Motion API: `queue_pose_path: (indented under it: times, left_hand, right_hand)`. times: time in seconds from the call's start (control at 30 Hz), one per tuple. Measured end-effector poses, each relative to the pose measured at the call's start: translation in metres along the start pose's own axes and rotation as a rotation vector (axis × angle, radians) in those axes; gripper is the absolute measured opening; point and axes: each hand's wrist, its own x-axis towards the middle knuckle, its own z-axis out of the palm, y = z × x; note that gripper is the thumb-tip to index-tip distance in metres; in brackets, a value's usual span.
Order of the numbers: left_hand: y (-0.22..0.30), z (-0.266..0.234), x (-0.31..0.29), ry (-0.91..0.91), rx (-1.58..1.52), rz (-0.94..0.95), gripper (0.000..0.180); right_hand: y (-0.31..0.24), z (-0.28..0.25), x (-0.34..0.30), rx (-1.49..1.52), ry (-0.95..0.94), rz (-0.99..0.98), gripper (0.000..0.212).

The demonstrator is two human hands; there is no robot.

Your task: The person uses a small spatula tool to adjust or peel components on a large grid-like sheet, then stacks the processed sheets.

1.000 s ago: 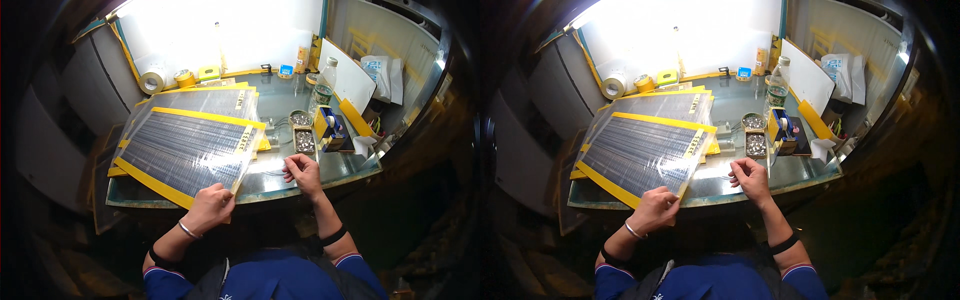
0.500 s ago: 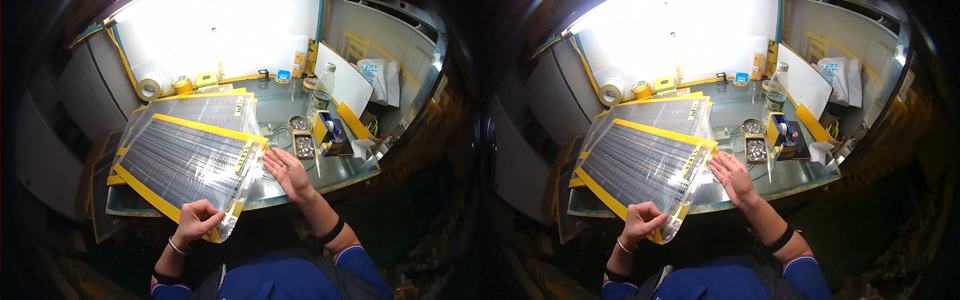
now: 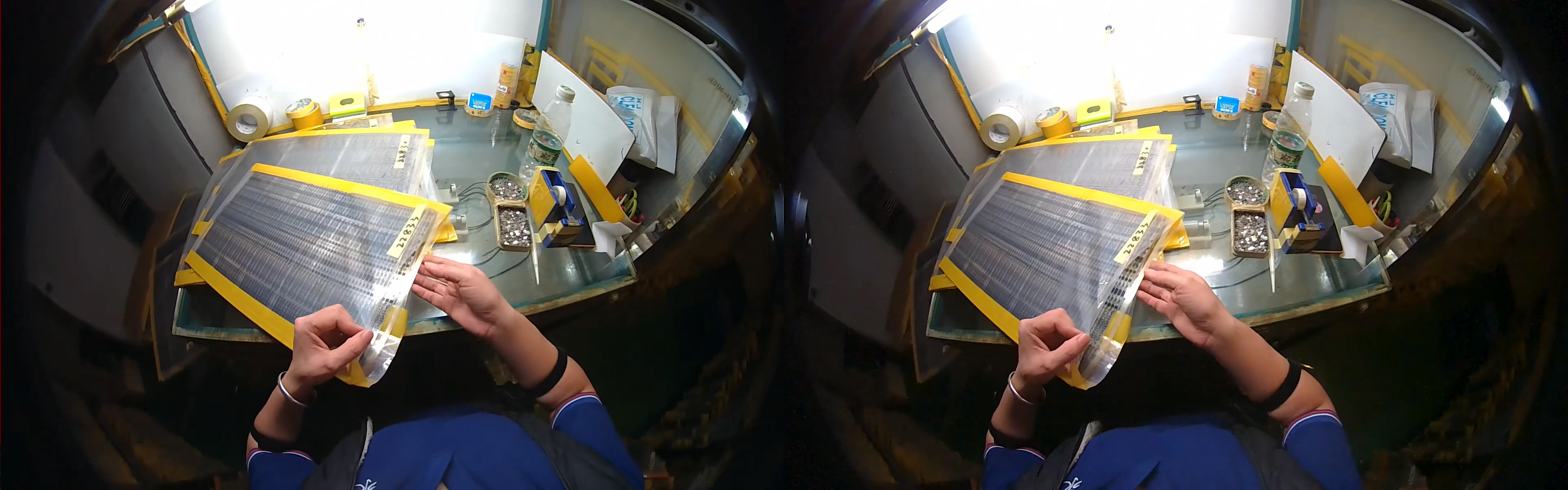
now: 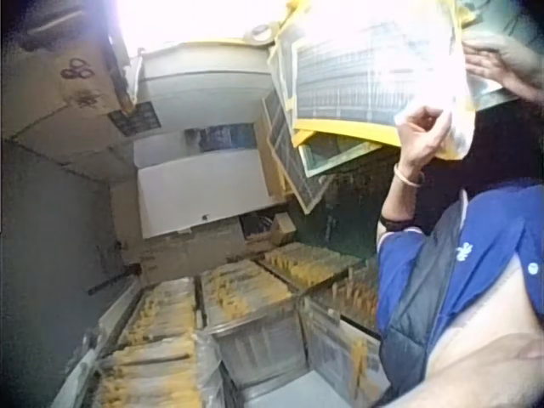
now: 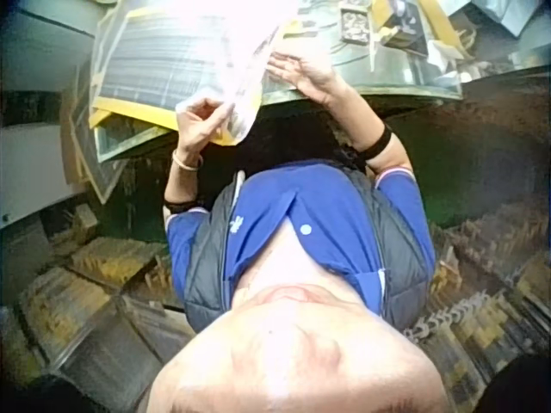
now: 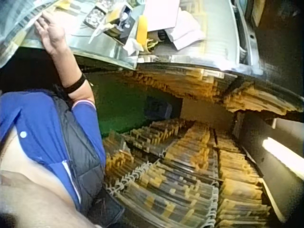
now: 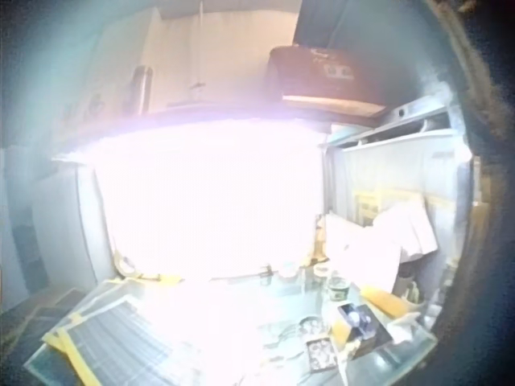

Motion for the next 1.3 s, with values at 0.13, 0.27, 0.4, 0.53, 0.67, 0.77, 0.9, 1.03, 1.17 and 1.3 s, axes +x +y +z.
queue_pose_path:
  times: [0.13,0.27,0.4,0.53,0.67,0.77,0.9,1.03,1.17,1.3]
  left_hand:
    - [0.0,0.004,0.003,-0.002,0.01,0.086,0.006]
    - [0.003,0.008,0.002,-0.022,-0.013,0.044,0.006]
    - [-0.004,0.006,0.0,-0.01,-0.014,0.034,0.006]
    - [-0.007,0.008,0.001,-0.032,0.035,0.057,0.008]
    - [-0.012,0.006,-0.003,-0.035,0.043,0.008,0.009]
    - [-0.012,0.006,-0.005,-0.038,0.049,0.016,0.01]
    - [-0.013,0.006,-0.005,-0.043,0.047,0.009,0.01]
    - [-0.012,0.005,-0.007,-0.045,0.07,-0.018,0.01]
    - [-0.014,0.006,-0.008,-0.037,0.05,-0.011,0.011]
    - [-0.005,0.012,-0.005,-0.013,0.073,0.0,0.01]
  right_hand:
    - [-0.003,0.002,-0.002,-0.143,0.06,-0.072,0.034]
    - [-0.012,-0.004,0.002,-0.088,-0.012,-0.059,0.032]
    - [-0.011,0.012,-0.002,-0.077,0.012,-0.057,0.031]
    - [-0.011,-0.004,0.003,-0.133,0.024,-0.098,0.034]
    - [-0.016,0.004,-0.001,-0.076,0.015,-0.07,0.034]
    - [-0.015,0.008,-0.002,-0.053,0.018,-0.044,0.034]
    - [-0.021,-0.002,-0.002,-0.074,0.014,-0.035,0.035]
    - [-0.022,0.002,-0.003,-0.038,0.02,-0.029,0.037]
    - [-0.017,0.01,-0.005,-0.01,-0.007,0.04,0.039]
    - [-0.001,0.008,0.0,0.062,-0.096,0.148,0.036]
